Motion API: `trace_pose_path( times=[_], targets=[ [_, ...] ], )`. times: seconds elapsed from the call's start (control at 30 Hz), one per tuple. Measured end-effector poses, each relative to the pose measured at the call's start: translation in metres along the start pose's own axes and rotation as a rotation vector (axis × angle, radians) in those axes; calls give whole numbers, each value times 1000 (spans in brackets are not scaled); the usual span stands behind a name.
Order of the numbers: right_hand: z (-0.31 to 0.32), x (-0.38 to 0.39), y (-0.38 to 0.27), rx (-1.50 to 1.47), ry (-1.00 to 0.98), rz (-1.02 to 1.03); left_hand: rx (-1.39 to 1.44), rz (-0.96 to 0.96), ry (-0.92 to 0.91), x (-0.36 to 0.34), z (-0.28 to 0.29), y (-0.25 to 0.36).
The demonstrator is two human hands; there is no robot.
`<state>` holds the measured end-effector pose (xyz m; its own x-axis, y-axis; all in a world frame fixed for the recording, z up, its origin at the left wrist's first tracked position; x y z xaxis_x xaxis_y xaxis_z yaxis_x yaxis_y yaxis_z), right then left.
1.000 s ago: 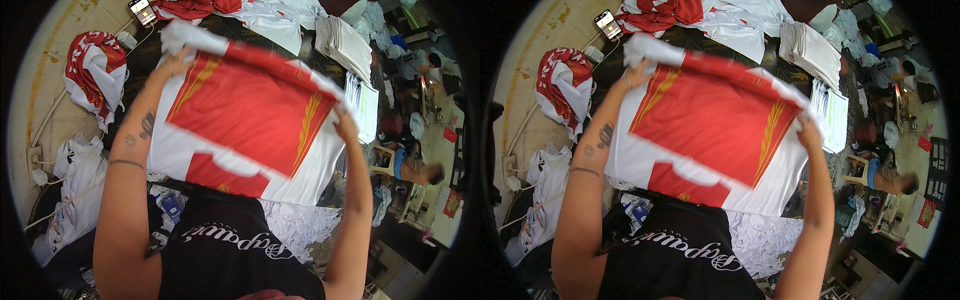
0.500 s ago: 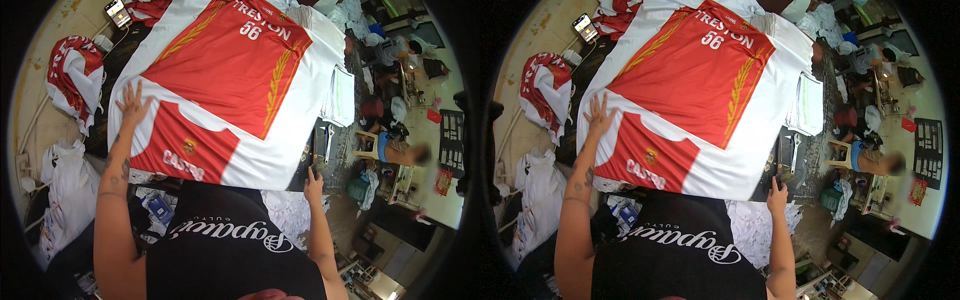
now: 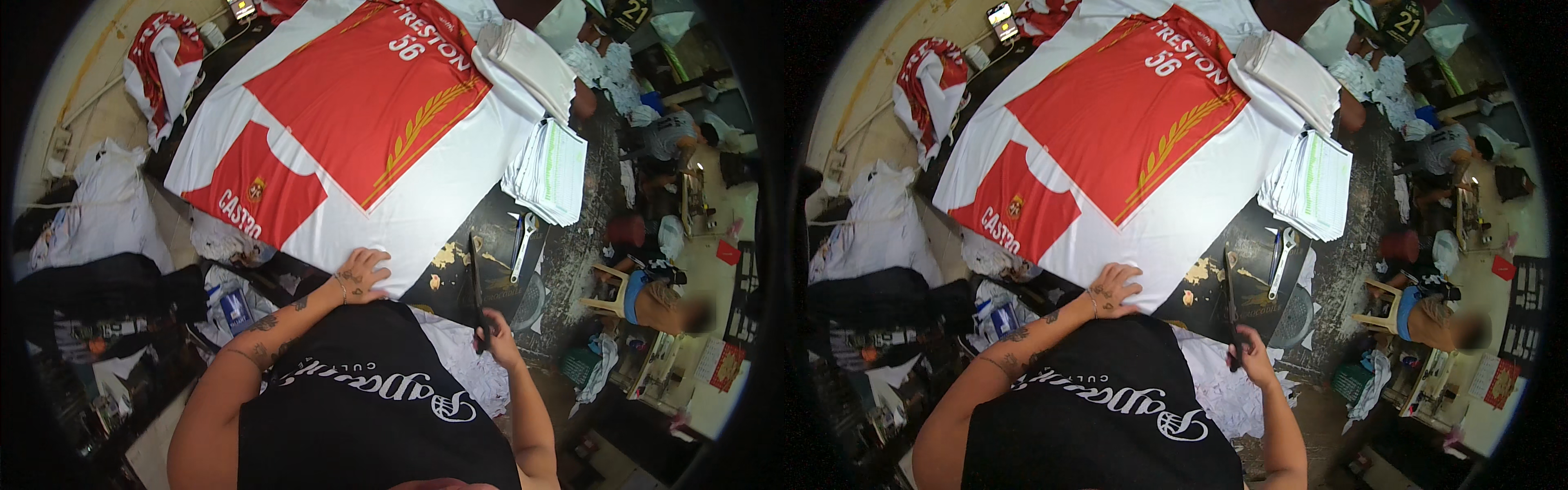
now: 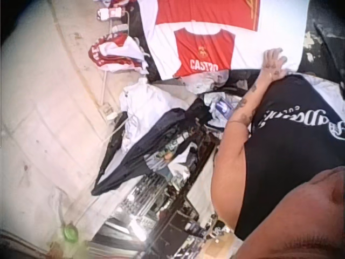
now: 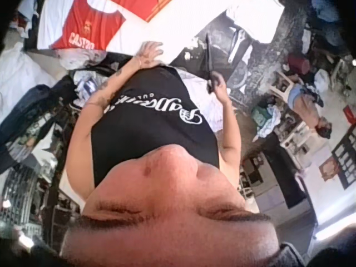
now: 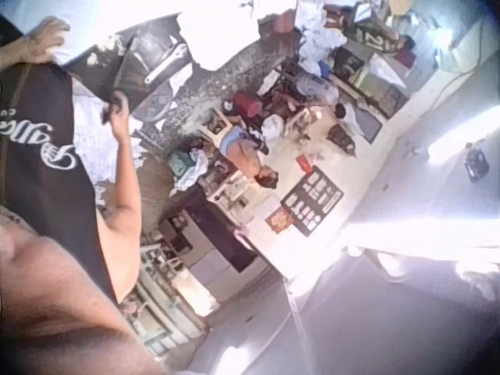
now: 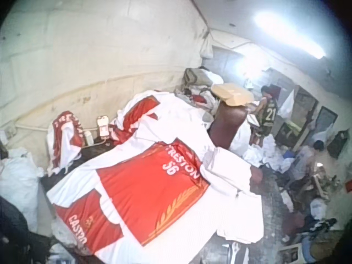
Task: The person cuts white fabric pieces using shears on a table, then places them on top of red and white jerseys. The person repeats this process with multiple fabric pieces and jerseys.
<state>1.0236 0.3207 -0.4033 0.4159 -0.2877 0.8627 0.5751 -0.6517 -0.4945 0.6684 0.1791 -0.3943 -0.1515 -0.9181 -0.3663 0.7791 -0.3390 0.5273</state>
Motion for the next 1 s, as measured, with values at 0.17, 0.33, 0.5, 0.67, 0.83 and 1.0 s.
trace_pose_path(
  times=[0.17,0.33,0.5,0.67,0.83,1.0],
  targets=[
    [-18,11,-15,384,-397,-178,-122,90,181,21,22,10],
    [-90,-46,-45,665,-371,65,-201,80,195,20,10,49],
    [-80,-57,-36,741,-118,-201,-149,211,273,36,2,49],
    [-119,-63,-67,681,-203,89,-66,145,290,36,3,52],
    [-132,-91,-66,735,-134,-267,95,147,234,38,-6,44],
    [-172,-99,-102,792,-180,-103,261,135,179,44,-12,32]
  ],
)
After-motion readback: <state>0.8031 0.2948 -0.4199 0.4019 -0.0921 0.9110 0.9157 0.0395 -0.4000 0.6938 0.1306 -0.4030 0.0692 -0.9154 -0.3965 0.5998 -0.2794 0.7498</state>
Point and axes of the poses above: each hand's wrist, its own x-axis away from the middle knuckle, its own z-axis out of the back of the hand, y = z × x, the point moved 9 cm from there along -x, towards the middle knuckle, and after that the axes turned 12 degrees about -z, right-handed, at the moved point
